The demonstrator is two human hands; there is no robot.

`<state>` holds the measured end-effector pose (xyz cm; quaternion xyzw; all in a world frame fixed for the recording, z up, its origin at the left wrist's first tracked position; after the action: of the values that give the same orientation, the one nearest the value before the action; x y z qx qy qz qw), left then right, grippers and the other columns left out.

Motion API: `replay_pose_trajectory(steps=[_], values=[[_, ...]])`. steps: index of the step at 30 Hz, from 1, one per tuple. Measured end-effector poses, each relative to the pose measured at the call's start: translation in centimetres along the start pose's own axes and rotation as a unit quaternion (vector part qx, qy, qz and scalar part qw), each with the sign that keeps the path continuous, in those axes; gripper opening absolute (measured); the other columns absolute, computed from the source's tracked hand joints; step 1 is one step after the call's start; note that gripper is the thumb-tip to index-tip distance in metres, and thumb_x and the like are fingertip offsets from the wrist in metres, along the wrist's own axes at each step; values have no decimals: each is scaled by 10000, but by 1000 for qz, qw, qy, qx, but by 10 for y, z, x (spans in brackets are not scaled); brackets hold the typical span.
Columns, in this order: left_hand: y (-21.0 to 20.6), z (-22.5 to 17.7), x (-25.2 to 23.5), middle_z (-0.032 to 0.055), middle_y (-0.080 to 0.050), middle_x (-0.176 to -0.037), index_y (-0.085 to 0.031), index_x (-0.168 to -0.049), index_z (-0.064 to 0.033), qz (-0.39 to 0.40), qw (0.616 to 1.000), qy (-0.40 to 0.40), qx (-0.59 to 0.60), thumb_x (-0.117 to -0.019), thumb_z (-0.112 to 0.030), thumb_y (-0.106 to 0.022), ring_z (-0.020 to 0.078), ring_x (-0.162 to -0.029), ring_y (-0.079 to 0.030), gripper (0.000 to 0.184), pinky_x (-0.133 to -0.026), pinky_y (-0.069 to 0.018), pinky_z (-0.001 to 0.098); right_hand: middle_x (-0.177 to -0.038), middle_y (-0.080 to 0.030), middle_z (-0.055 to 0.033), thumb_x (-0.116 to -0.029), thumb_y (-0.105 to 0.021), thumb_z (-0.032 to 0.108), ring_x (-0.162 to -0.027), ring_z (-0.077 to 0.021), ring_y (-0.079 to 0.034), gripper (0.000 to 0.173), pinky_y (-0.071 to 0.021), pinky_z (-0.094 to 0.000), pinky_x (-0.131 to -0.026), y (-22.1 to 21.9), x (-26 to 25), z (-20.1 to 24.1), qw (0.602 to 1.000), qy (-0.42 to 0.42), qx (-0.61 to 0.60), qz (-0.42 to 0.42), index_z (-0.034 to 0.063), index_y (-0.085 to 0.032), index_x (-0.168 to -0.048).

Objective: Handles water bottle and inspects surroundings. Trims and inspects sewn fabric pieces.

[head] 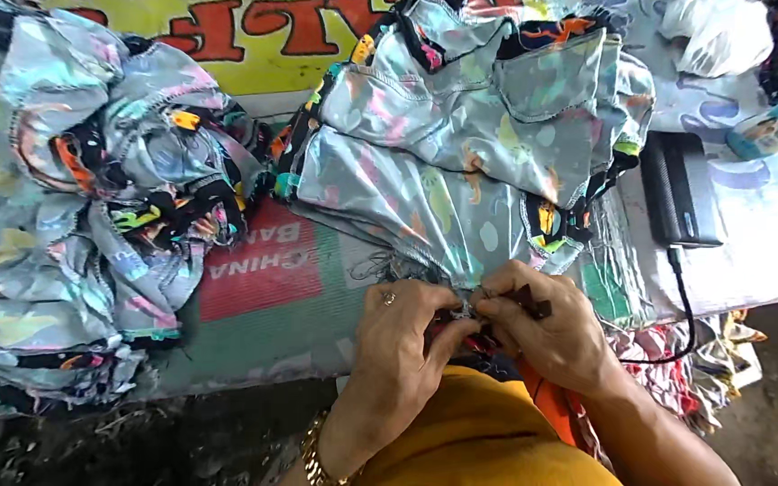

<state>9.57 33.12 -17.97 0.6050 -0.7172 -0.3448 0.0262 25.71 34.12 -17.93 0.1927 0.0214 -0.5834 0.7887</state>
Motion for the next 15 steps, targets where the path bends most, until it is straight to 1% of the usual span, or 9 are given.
replay_pose_trajectory(steps=[1, 4, 7, 8, 9, 10, 12, 13, 15], values=[[0, 0, -1, -46, -709, -996, -660, -1084, -127, 5, 1000, 2, -2, -999, -361, -664, 27, -983, -617, 248, -956, -424, 312, -795, -646, 12, -1044, -582, 132, -615, 43, -557, 146, -481, -102, -548, 1, -1, 0, 1000, 9, -20, 7, 24, -660, -984], [-2, -2, -2, -56, -712, -979, -691, -1093, -155, 24, 1000, -7, -19, -1015, -346, -638, 26, -959, -622, 213, -961, -401, 362, -915, -654, -49, -1015, -616, 75, -871, -39, -615, 121, -517, -166, -770, -1, -3, 5, 995, 75, -42, 49, -8, -693, -973], [-2, -2, -1, -54, -680, -960, -700, -1023, -186, 30, 999, -17, -5, -1026, -289, -617, 38, -954, -604, 132, -948, -387, 368, -927, -646, -62, -1020, -613, 72, -905, -47, -610, 120, -507, -169, -803, -1, -2, 7, 992, 98, -50, 65, -10, -698, -996], [-2, -1, -1, -57, -667, -977, -708, -1017, -198, 33, 999, -13, 6, -1029, -294, -618, 33, -965, -592, 132, -946, -385, 358, -936, -647, -59, -1034, -598, 102, -904, -41, -615, 137, -514, -164, -802, -1, -1, 8, 993, 93, -29, 61, -4, -681, -1013], [-1, 0, -2, -60, -656, -992, -717, -1012, -201, 37, 999, -7, 20, -1034, -301, -612, 30, -974, -576, 146, -942, -380, 350, -935, -638, -46, -1061, -571, 189, -881, -25, -610, 200, -514, -152, -782, -1, 0, 9, 995, 82, 13, 60, 10, -656, -1043], [1, 0, -2, -66, -663, -1001, -715, -1006, -194, 42, 999, -3, 33, -1043, -301, -597, 27, -986, -578, 163, -947, -381, 348, -919, -627, -30, -1081, -527, 328, -834, -7, -599, 320, -508, -142, -736, -3, 2, 10, 994, 64, 61, 62, 26, -632, -1081], [4, 1, -2, -68, -715, -995, -709, -1005, -159, 47, 997, -1, 57, -1058, -257, -561, 16, -993, -619, 186, -972, -394, 356, -875, -610, -31, -1057, -383, 597, -745, -31, -575, 619, -476, -186, -633, -6, 4, 13, 990, 39, 122, 65, 27, -604, -1150], [4, 1, -2, -64, -723, -987, -697, -1012, -142, 49, 997, -1, 62, -1069, -246, -535, 7, -983, -628, 201, -983, -394, 355, -867, -619, -36, -1041, -322, 659, -735, -48, -584, 703, -471, -212, -606, -8, 5, 15, 988, 34, 139, 66, 25, -598, -1169], [6, 2, -2, -59, -729, -974, -688, -1031, -121, 45, 997, 5, 60, -1081, -240, -509, -5, -961, -631, 221, -985, -397, 341, -854, -618, -31, -1057, -276, 641, -722, -64, -591, 690, -467, -235, -582, -9, 5, 17, 984, 22, 167, 63, 42, -599, -1166]])
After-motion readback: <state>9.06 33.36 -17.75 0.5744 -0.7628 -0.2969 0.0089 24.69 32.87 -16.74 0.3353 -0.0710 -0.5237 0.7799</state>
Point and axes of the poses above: each hand's wrist, its own x-axis away from the middle knuckle, its own y-axis out of the back of the hand, z = x × y, the point moved 7 cm from there along -x, towards the middle knuckle
